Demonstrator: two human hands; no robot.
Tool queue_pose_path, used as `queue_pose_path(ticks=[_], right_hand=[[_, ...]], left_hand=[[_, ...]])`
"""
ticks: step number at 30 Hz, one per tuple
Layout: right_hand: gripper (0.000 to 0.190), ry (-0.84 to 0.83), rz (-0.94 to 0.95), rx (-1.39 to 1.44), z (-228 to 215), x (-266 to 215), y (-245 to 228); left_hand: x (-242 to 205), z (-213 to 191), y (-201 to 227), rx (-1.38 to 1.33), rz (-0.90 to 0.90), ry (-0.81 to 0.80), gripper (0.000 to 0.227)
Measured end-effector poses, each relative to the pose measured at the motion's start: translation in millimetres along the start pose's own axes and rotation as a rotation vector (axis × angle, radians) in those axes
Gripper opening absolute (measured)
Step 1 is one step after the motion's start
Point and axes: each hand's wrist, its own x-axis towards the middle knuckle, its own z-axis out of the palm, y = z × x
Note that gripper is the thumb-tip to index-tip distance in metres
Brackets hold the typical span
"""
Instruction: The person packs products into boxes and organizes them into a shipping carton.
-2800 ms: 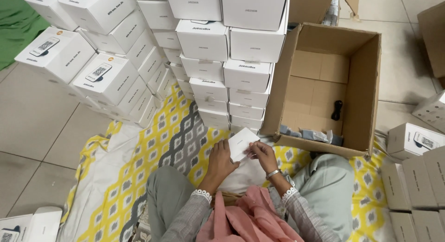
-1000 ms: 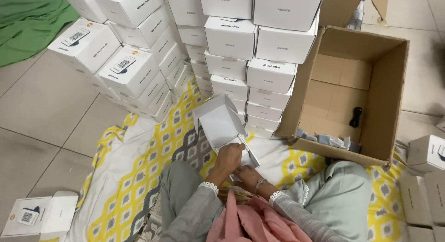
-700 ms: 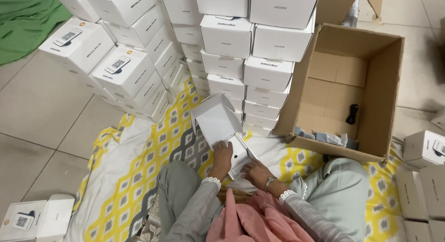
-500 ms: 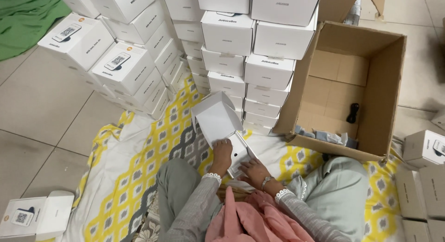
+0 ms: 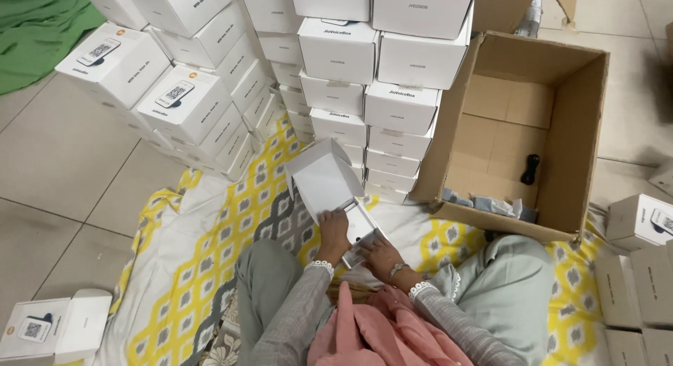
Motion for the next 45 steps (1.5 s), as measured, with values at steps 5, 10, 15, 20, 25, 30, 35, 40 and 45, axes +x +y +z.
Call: queue_pose_path(ticks=[5, 10, 15, 20, 25, 30, 35, 40, 45], right_hand=[[0.039, 0.019, -0.005, 0.019, -8, -1, -3], [0.039, 0.097, -0.039, 0.045, -8, -3, -1], [0.027, 0.055, -0.069, 0.074, -10, -6, 4], [0.032, 0.211, -0.156, 0.171, -22, -9, 13], [0.027, 0.212, -0.130, 0.314, -109, -23, 19], [0.018, 0.691, 0.120, 0.374, -161, -47, 73], [0.017, 0.939, 0.354, 0.336, -179, -92, 140], [0.017, 0.971, 0.552, 0.405, -191, -105, 240], [0.039, 0.476, 0.881, 0.271, -164, -109, 331]], left_hand=[[-13, 19, 8, 0.063, 0.138, 0.254, 0.064], [-4, 90, -13, -0.232, 0.112, 0.062, 0.018], [-3, 119, -15, -0.293, 0.111, 0.105, 0.019], [13, 135, -15, -0.287, 0.120, 0.063, 0.015], [22, 4, 48, -0.260, 0.077, 0.046, 0.027], [39, -66, 145, -0.516, 0.401, 0.462, 0.021], [64, -60, 239, -0.574, 0.546, 0.407, 0.017], [147, -5, 298, -0.613, 0.650, 0.350, 0.020], [217, 94, 302, -0.072, 0.405, -0.262, 0.029]])
